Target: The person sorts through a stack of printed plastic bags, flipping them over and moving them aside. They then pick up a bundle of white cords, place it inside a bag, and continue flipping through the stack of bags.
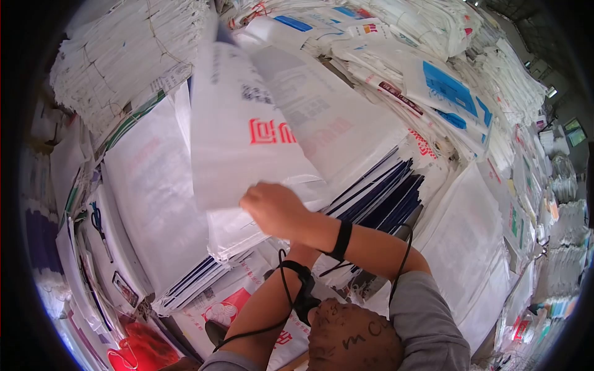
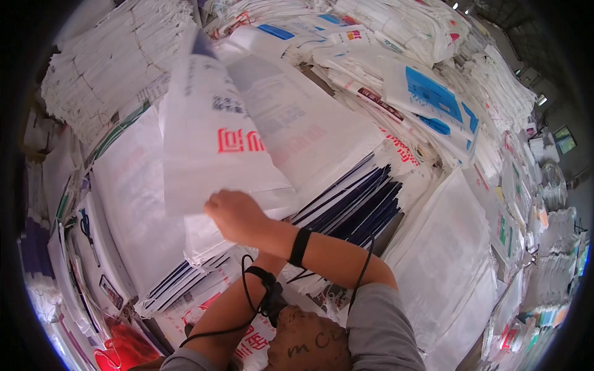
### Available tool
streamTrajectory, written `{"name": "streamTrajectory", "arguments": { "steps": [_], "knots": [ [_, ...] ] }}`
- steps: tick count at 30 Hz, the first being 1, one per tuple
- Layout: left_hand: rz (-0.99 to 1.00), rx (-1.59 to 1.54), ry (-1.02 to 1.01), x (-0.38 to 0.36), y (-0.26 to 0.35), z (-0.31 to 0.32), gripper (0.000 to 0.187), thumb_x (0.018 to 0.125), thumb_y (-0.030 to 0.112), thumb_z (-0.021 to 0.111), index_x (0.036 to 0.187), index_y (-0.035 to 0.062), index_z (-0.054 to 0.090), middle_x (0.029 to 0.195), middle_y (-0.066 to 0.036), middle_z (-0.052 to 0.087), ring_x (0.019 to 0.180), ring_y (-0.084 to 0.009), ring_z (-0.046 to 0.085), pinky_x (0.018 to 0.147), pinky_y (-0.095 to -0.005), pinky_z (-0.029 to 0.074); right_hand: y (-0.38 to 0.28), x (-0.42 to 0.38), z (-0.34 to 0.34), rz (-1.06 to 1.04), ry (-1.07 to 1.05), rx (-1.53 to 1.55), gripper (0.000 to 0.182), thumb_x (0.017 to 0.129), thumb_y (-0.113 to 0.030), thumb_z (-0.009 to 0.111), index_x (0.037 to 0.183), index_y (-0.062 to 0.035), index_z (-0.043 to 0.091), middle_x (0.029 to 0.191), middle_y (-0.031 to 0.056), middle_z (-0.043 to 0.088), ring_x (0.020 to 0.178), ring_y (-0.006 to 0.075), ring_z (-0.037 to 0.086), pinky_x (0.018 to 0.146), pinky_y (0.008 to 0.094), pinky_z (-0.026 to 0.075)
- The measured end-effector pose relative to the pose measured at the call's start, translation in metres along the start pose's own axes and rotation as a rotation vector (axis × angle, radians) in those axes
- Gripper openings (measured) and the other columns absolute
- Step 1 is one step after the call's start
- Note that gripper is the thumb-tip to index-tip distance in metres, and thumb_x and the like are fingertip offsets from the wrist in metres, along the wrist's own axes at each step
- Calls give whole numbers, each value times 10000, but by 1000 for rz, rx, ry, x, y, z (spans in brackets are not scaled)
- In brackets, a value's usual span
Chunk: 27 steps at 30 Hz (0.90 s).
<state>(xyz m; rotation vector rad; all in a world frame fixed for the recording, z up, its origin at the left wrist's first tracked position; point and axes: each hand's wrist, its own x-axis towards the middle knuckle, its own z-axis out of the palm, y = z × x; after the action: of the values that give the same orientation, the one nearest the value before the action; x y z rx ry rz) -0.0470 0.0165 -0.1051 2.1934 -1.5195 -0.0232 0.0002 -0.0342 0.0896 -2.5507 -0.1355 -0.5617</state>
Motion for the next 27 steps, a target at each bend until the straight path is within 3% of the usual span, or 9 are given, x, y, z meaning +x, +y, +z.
{"name": "streamTrajectory", "arguments": {
  "steps": [2,6,9,10,12,15,16,18,27],
  "knots": [
    [50,236,157,-1,-1,4,620,946,390,504,1425,12,398,1371,-228,506,1292,-347,464,1044,-506,370,-4,-14,17,-56,-170,-23,44,807,-103,601,847,-95,619,833,85,612,833,307,606,716,420,508],
    [-109,25,-355,19,19,-54,609,938,392,511,1403,10,420,1333,-225,535,1252,-347,498,1020,-505,392,10,-24,4,145,-282,311,117,845,-188,665,930,-127,718,917,46,709,867,291,672,747,395,539],
    [-199,-73,-603,23,23,-71,603,935,393,514,1393,9,431,1314,-223,549,1232,-346,516,1007,-505,402,74,-34,-24,435,310,210,138,915,-131,639,1010,-45,690,927,103,700,841,212,683,755,320,531],
    [-165,5,-404,19,26,-69,592,930,395,519,1373,8,447,1281,-221,568,1187,-352,545,982,-503,422,113,-46,-34,559,482,160,177,913,-140,604,1063,-68,665,1002,143,669,928,313,653,814,394,513],
    [-88,132,-108,14,27,-62,570,916,405,529,1325,12,479,1187,-214,616,1065,-363,614,907,-495,476,186,-81,-60,752,876,-126,210,899,-94,589,1094,-53,653,1089,166,640,972,324,631,862,406,499],
    [-97,157,-130,15,28,-63,565,913,408,532,1317,15,485,1161,-202,628,1051,-354,621,887,-487,489,290,-162,-77,1095,1155,-280,363,782,-136,660,1118,0,643,1089,189,643,965,343,630,880,409,495],
    [-97,155,-132,15,28,-62,565,913,408,532,1317,15,485,1161,-202,628,1051,-354,621,887,-487,489,295,-175,-90,1098,1154,-281,363,782,-136,660,1118,0,643,1089,189,643,965,343,630,880,409,495],
    [-92,149,-117,14,27,-60,565,915,415,529,1315,18,489,1144,-190,638,1039,-349,627,877,-480,496,299,-191,-103,1452,569,-8,444,749,-150,703,1135,54,622,1036,186,659,935,321,645,860,390,506],
    [-99,185,-125,14,27,-59,558,923,427,512,1316,31,506,1215,-192,615,1108,-352,597,949,-504,447,277,-175,-83,1083,1302,302,427,776,-132,735,1141,48,606,1011,113,662,797,204,648,750,317,509]
  ]
}}
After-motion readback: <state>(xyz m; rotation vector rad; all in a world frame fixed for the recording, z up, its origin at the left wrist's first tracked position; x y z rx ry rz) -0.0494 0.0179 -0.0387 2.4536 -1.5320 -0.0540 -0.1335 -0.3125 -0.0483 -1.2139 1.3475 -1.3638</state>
